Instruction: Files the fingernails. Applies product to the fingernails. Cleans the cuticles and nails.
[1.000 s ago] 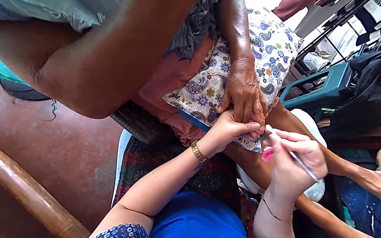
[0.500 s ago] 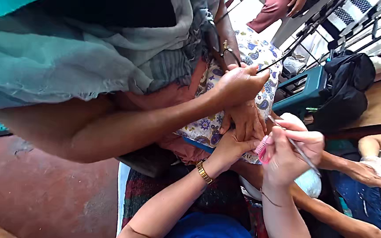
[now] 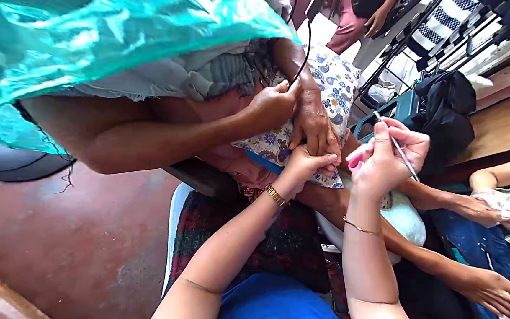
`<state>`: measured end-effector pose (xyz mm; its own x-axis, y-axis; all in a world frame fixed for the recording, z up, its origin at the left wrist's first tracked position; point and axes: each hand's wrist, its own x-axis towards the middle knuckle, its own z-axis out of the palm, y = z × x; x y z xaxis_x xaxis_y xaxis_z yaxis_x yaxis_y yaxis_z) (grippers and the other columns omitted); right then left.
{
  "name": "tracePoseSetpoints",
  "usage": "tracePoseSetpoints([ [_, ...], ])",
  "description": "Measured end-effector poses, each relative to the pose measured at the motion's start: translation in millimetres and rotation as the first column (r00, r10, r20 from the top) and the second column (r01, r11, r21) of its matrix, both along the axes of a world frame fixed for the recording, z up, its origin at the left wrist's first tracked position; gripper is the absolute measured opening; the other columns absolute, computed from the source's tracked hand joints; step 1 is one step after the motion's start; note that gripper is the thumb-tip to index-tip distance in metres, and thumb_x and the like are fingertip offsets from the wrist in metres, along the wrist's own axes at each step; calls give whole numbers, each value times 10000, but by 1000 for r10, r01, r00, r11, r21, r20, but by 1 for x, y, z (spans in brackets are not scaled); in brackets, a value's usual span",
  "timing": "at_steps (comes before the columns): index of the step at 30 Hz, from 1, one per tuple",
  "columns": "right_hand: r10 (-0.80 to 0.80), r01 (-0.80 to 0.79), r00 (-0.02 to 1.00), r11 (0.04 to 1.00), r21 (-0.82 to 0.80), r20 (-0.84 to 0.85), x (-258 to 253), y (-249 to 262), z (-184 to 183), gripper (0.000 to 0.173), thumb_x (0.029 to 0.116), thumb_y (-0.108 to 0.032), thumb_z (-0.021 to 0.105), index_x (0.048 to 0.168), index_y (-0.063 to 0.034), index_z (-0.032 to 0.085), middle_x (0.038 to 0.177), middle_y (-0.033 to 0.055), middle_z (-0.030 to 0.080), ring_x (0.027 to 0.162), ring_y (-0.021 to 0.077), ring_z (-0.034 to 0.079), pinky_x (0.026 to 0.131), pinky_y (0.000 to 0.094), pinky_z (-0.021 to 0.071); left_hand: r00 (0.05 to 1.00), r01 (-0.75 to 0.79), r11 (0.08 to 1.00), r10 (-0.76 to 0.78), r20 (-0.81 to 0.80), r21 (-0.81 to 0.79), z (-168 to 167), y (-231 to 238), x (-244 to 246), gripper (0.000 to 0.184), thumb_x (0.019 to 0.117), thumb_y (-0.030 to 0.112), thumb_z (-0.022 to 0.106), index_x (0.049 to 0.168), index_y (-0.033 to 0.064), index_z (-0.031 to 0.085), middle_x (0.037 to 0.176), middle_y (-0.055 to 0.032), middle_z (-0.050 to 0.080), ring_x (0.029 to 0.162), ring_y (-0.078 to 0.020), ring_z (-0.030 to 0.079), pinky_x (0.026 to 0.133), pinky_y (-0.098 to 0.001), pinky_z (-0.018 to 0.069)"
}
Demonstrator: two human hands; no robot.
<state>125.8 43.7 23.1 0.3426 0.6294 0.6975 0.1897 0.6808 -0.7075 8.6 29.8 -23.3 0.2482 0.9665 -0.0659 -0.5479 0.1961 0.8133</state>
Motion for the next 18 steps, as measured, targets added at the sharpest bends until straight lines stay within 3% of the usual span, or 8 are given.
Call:
tracePoseSetpoints([
  [2, 107, -108, 994, 994, -24, -13, -13, -8, -6, 133, 945, 8, 666, 994, -87, 587, 1070, 28, 697, 586, 25, 602, 479, 156, 506, 1000, 7, 1000, -7, -17, -7, -4, -5, -3, 69, 968, 12, 641, 1030, 40, 650, 811, -25, 705, 634, -69, 672, 632, -232, 595],
  [6, -55, 41, 995, 987, -157, -82, 8, 6, -14, 140, 969, -99, 686, 1052, -90, 573, 1077, 24, 674, 510, 35, 555, 435, 173, 486, 999, -1, 1000, 1, -44, 16, 3, -10, -8, 136, 1035, 141, 577, 1111, 51, 645, 884, -41, 712, 713, -108, 691, 694, -279, 607],
  [9, -83, 48, 970, 987, -155, -227, 23, 3, -8, 137, 959, -26, 661, 1035, -68, 556, 1057, 47, 717, 510, 57, 602, 428, 201, 518, 998, 17, 999, -14, -56, 48, 12, -6, -16, 403, 1111, 317, 399, 1424, 63, 404, 1076, -143, 724, 890, -233, 742, 810, -378, 621],
  [10, -59, 20, 963, 988, -150, -261, 23, -4, -8, 136, 949, 1, 661, 1021, -56, 562, 1053, 66, 727, 530, 74, 629, 438, 210, 533, 999, 23, 999, -22, -38, 27, 14, -5, -19, 408, 1115, 305, 388, 1442, 62, 394, 1118, -158, 711, 934, -254, 738, 838, -394, 617],
  [12, -2, -37, 956, 991, -130, -294, 19, -19, -11, 127, 940, 39, 657, 1013, -51, 606, 1044, 87, 752, 646, 119, 714, 505, 235, 589, 1000, 15, 1000, -15, -13, -17, 15, -4, -22, 317, 1097, 212, 453, 1354, 29, 495, 1086, -145, 706, 927, -237, 728, 835, -383, 617],
  [15, 155, -176, 952, 983, -58, -263, 3, -34, -8, 159, 936, 54, 649, 976, -98, 677, 1055, 74, 765, 863, 179, 769, 649, 301, 654, 999, 24, 999, -24, -29, -25, 22, 0, -17, 176, 1060, 149, 534, 1158, 21, 603, 906, -64, 676, 782, -146, 680, 749, -310, 601],
  [18, 388, -395, 913, 918, -36, -122, -11, -22, -6, 147, 902, 53, 696, 955, -79, 731, 1107, 99, 760, 907, 194, 766, 733, 323, 658, 1000, -4, 999, 3, -16, -52, 25, 1, -9, 117, 1033, 96, 565, 1101, 22, 625, 849, -40, 698, 736, -94, 680, 718, -257, 591],
])
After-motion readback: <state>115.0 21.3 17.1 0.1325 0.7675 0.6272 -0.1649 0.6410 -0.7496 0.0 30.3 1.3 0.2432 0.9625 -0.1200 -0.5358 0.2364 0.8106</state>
